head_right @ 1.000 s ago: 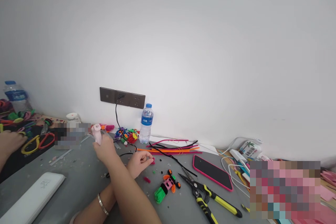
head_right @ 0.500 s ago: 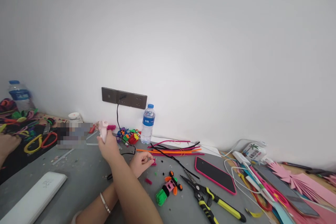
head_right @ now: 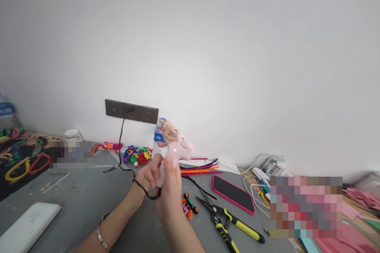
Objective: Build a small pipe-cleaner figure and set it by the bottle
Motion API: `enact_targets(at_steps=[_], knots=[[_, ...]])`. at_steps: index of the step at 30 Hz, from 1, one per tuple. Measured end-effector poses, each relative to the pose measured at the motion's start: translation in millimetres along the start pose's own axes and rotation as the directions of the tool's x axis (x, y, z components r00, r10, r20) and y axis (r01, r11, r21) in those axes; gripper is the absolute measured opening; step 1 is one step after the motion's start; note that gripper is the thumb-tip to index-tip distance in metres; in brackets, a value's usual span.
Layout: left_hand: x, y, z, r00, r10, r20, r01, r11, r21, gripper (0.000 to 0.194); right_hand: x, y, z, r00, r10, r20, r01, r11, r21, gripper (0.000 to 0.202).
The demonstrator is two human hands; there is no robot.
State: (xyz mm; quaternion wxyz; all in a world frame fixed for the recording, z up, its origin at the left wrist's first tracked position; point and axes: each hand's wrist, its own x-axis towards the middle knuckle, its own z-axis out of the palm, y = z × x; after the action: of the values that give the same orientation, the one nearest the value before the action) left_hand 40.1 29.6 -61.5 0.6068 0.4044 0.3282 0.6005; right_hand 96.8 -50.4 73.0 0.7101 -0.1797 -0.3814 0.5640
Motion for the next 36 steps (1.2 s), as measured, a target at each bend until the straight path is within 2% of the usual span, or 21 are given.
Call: enact_targets(at_steps=[4,9,13,18,24,36], knots=[[-3,14,1.3,0.996,-0.083,0.011,0.084,0.994,-0.076,0.046,-14,-13,-41,0.997,0.012,-0.08,-0.02,0.995,-0.099,0.034],[-2,26,1.6,0.994,-0.105,-0.036,0.099,0.983,-0.156,0.05,-27,3,-88,0.985,0.163,-0.064,-0.171,0.975,-0.143,0.039],[0,28,-1.8,0.992,-0.126,-0.015,0.121,0.978,-0.167,0.046,-38,17,-110,0.966,0.259,-0.023,-0.259,0.951,-0.167,0.044],[-2,27,-2.4,0.991,-0.126,0.049,0.131,0.984,-0.119,0.041,-46,22,-118,0.951,0.309,-0.022,-0.307,0.932,-0.193,0.048],[-5,28,-1.0,0.992,-0.113,0.057,0.118,0.988,-0.098,0.04,-48,20,-118,0.94,0.334,-0.066,-0.341,0.917,-0.207,0.05],[-9,34,3.9,0.994,-0.106,0.041,0.109,0.99,-0.087,0.04,-48,22,-125,0.93,0.367,-0.022,-0.364,0.913,-0.183,0.048]])
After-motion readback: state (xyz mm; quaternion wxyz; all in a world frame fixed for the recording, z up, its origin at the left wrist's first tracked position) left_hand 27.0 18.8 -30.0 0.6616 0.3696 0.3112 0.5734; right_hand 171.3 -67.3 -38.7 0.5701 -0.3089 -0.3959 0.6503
